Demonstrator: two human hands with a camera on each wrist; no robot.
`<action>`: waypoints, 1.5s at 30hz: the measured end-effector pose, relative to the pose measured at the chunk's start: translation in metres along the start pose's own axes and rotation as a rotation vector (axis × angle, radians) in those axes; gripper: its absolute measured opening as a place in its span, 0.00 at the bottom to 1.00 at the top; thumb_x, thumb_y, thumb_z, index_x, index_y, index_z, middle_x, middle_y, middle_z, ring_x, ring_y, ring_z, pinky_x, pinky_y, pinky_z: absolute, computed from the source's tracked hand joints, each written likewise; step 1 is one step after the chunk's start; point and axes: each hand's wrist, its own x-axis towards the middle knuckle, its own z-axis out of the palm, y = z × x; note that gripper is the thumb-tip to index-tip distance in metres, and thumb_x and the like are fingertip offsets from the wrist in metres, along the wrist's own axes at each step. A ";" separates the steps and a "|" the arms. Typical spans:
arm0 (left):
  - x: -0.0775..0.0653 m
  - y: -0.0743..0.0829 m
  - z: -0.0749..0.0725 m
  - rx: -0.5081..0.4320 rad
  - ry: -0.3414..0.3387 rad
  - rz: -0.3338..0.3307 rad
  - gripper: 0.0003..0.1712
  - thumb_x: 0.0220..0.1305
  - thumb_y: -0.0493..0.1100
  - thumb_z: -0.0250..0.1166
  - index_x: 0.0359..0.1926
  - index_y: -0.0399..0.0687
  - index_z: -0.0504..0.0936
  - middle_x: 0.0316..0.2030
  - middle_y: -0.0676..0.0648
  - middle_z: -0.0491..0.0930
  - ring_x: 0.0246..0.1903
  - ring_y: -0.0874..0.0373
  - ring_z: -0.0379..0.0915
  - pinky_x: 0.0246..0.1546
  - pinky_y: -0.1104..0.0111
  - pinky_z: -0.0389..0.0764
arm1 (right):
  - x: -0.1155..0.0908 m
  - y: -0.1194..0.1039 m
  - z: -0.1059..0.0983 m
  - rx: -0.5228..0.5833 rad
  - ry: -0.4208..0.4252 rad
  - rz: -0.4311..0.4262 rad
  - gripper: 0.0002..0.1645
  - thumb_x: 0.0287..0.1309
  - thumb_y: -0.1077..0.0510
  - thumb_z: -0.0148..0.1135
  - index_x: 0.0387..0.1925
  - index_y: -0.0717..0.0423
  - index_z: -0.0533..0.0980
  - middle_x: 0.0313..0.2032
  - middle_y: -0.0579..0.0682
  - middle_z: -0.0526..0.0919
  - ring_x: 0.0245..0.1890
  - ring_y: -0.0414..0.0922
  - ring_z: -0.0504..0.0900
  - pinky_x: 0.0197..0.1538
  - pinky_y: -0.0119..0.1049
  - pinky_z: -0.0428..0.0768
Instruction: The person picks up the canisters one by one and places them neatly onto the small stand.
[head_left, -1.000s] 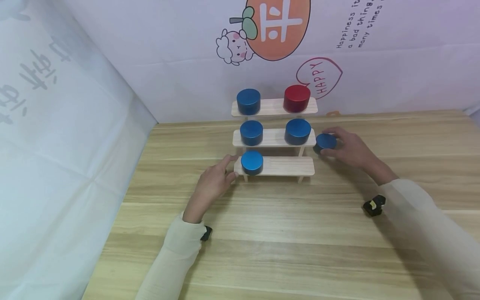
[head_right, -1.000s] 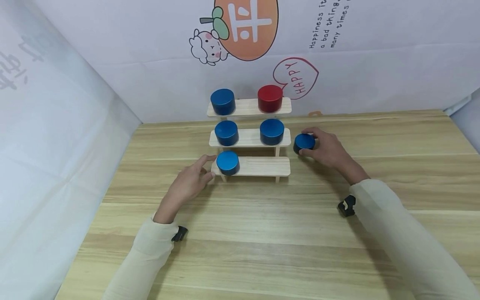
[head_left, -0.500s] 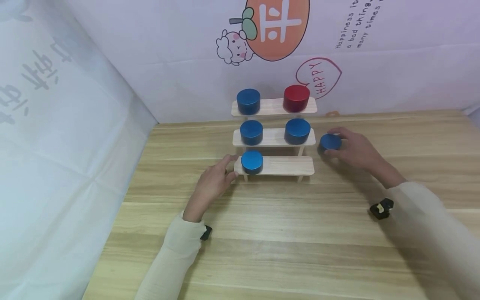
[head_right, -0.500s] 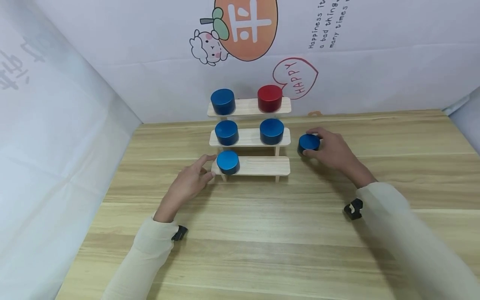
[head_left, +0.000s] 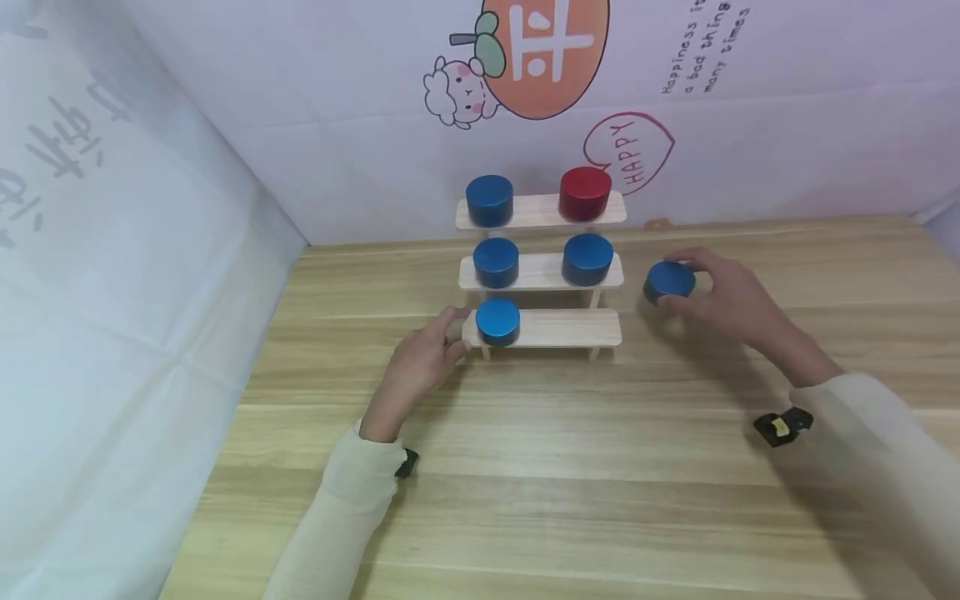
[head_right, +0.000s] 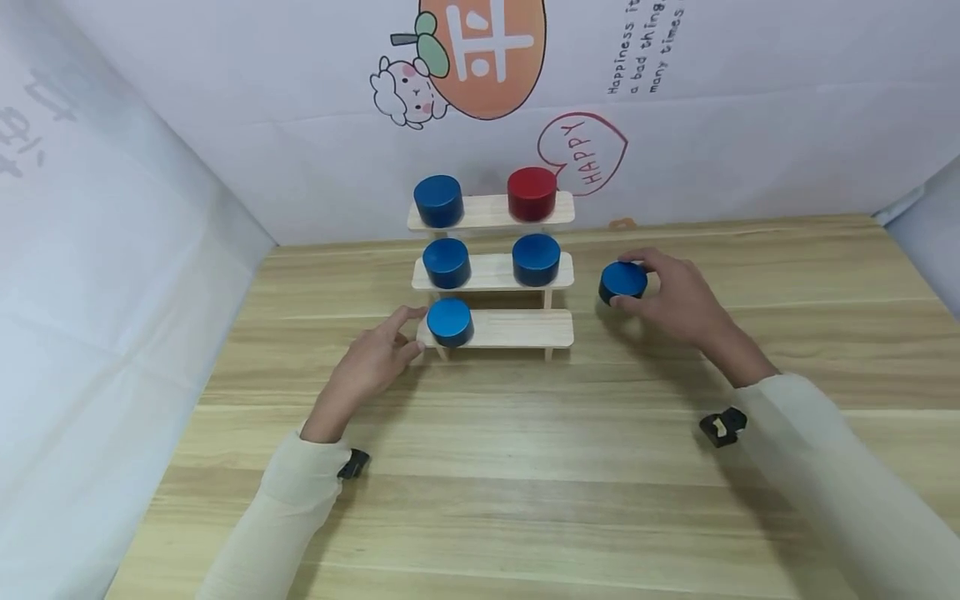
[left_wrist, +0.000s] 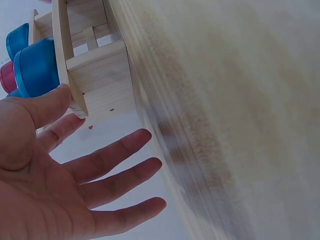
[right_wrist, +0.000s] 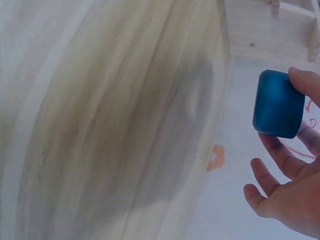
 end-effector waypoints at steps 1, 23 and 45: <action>0.000 0.000 0.000 0.000 -0.002 -0.003 0.27 0.62 0.48 0.56 0.62 0.64 0.61 0.16 0.49 0.68 0.15 0.57 0.65 0.16 0.66 0.65 | -0.001 -0.002 0.000 0.003 0.007 -0.006 0.39 0.47 0.42 0.64 0.58 0.54 0.66 0.56 0.59 0.68 0.53 0.61 0.64 0.48 0.61 0.61; 0.002 0.000 -0.003 0.008 -0.006 -0.008 0.26 0.62 0.49 0.55 0.61 0.62 0.62 0.16 0.49 0.68 0.14 0.56 0.64 0.17 0.66 0.65 | -0.034 -0.045 0.005 0.085 0.061 -0.065 0.37 0.43 0.41 0.66 0.57 0.42 0.67 0.54 0.49 0.71 0.55 0.53 0.65 0.49 0.61 0.62; 0.001 -0.002 0.002 0.008 0.020 0.009 0.26 0.62 0.49 0.56 0.61 0.64 0.62 0.16 0.50 0.68 0.14 0.57 0.64 0.16 0.65 0.65 | -0.033 -0.073 0.047 0.050 0.076 -0.163 0.37 0.40 0.40 0.68 0.55 0.43 0.70 0.54 0.47 0.70 0.55 0.52 0.64 0.49 0.57 0.65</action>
